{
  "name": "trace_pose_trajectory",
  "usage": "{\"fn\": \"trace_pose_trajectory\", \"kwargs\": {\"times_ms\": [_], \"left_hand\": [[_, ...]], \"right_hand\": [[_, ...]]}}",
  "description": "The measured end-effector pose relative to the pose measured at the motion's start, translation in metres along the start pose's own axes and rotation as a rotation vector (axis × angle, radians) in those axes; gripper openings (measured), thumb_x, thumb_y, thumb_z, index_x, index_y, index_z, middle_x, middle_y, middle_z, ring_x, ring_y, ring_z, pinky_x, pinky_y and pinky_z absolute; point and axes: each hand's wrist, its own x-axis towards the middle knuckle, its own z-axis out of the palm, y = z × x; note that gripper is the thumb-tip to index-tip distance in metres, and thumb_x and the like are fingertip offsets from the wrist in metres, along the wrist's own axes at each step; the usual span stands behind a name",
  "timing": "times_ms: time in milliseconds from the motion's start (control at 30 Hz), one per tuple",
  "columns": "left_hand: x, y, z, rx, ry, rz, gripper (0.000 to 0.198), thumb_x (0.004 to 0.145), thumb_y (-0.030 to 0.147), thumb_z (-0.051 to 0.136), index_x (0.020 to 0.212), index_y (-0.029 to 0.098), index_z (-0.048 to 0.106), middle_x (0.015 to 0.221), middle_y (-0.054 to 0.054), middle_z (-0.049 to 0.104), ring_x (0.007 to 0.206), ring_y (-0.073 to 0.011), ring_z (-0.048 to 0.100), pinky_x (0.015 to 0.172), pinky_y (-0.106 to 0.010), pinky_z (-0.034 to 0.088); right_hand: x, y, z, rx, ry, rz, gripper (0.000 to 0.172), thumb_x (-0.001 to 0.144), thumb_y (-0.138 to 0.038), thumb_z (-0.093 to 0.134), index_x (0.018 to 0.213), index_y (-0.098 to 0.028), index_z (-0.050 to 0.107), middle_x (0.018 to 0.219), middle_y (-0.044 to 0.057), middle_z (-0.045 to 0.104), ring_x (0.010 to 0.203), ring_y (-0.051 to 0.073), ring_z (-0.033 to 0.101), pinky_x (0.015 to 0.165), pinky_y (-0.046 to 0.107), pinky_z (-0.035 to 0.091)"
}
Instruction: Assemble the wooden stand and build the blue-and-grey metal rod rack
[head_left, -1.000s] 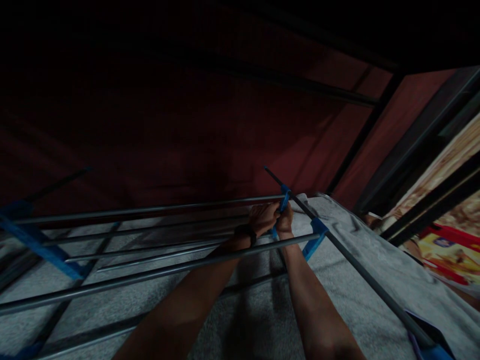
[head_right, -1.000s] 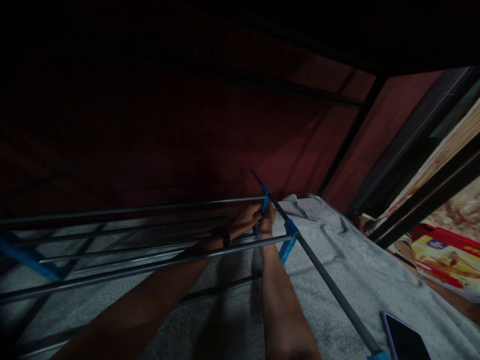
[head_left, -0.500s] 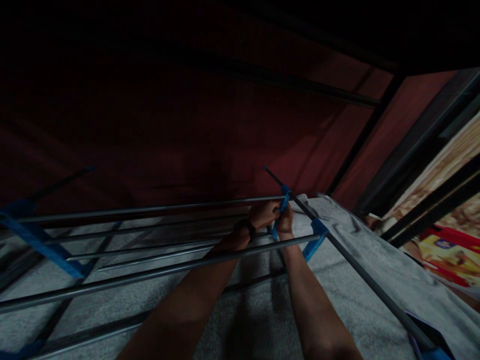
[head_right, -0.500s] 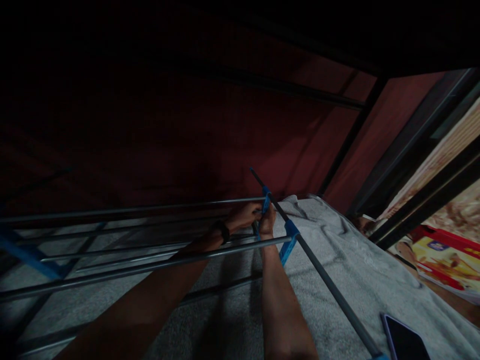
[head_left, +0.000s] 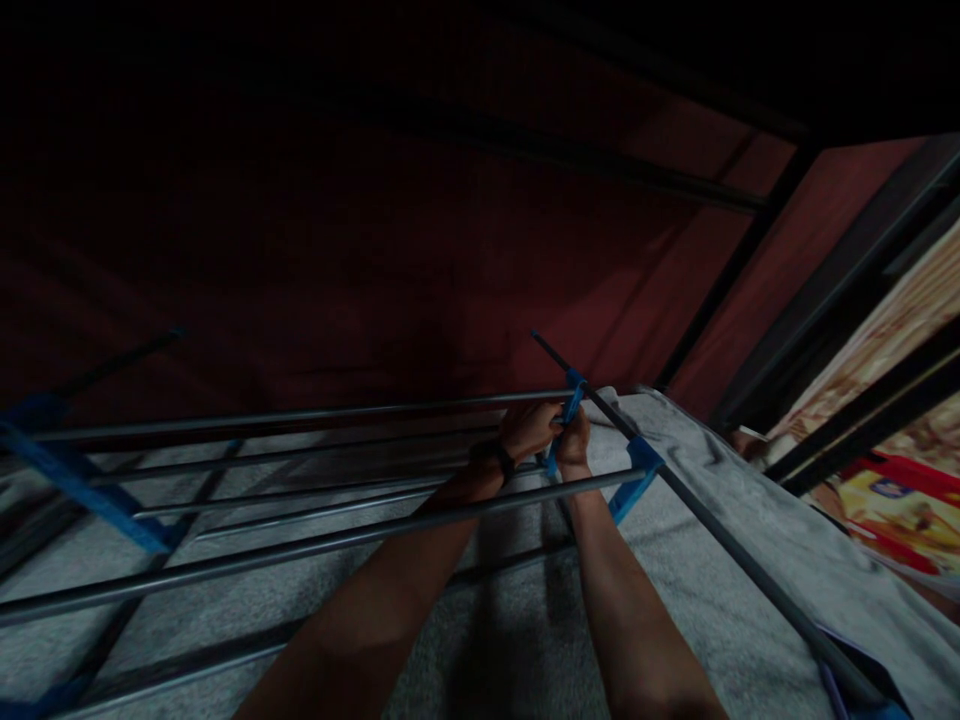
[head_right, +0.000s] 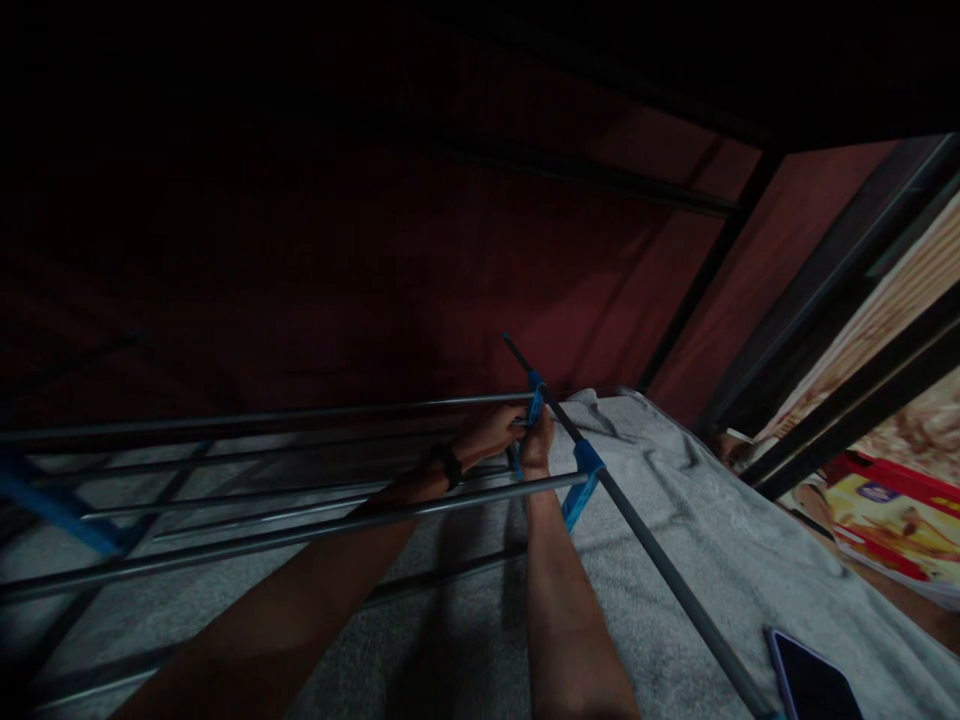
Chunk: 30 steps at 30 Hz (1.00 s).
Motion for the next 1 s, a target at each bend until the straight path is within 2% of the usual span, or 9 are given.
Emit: {"fn": "trace_pose_trajectory", "kwargs": {"times_ms": [300, 533, 733, 1000], "left_hand": [[-0.0052, -0.0002, 0.0026, 0.021, -0.008, 0.03, 0.027, 0.093, 0.026, 0.055, 0.118, 0.027, 0.066, 0.115, -0.004, 0.073, 0.103, -0.0215, 0.067, 0.09, -0.032, 0.049], [-0.001, -0.0032, 0.0016, -0.048, -0.014, 0.036, 0.024, 0.092, 0.03, 0.057, 0.113, 0.027, 0.068, 0.115, -0.003, 0.074, 0.106, -0.022, 0.067, 0.088, -0.03, 0.049], [0.0015, -0.0025, 0.0029, -0.062, 0.016, 0.041, 0.021, 0.09, 0.029, 0.059, 0.108, 0.025, 0.07, 0.112, -0.004, 0.075, 0.101, -0.0241, 0.068, 0.086, -0.032, 0.051], [0.0031, -0.0019, 0.0039, -0.073, 0.026, 0.045, 0.019, 0.089, 0.025, 0.058, 0.106, 0.024, 0.068, 0.11, -0.005, 0.074, 0.1, -0.0226, 0.067, 0.085, -0.03, 0.051]], "right_hand": [[-0.0014, 0.0032, 0.0001, 0.037, 0.012, 0.008, 0.042, 0.076, -0.066, 0.05, 0.072, -0.023, 0.052, 0.068, -0.005, 0.051, 0.067, 0.013, 0.045, 0.063, 0.027, 0.04], [0.001, 0.0047, -0.0009, 0.017, -0.016, 0.014, 0.036, 0.084, -0.056, 0.046, 0.072, -0.023, 0.05, 0.068, -0.002, 0.053, 0.069, 0.014, 0.044, 0.067, 0.029, 0.041], [-0.0002, 0.0049, 0.0008, 0.008, -0.006, 0.047, 0.037, 0.083, -0.058, 0.044, 0.075, -0.022, 0.051, 0.075, -0.001, 0.057, 0.075, 0.015, 0.049, 0.075, 0.032, 0.044], [-0.003, 0.0016, 0.0014, -0.001, -0.023, 0.097, 0.032, 0.084, -0.054, 0.045, 0.08, -0.023, 0.049, 0.076, -0.001, 0.054, 0.078, 0.016, 0.045, 0.073, 0.031, 0.041]]}}
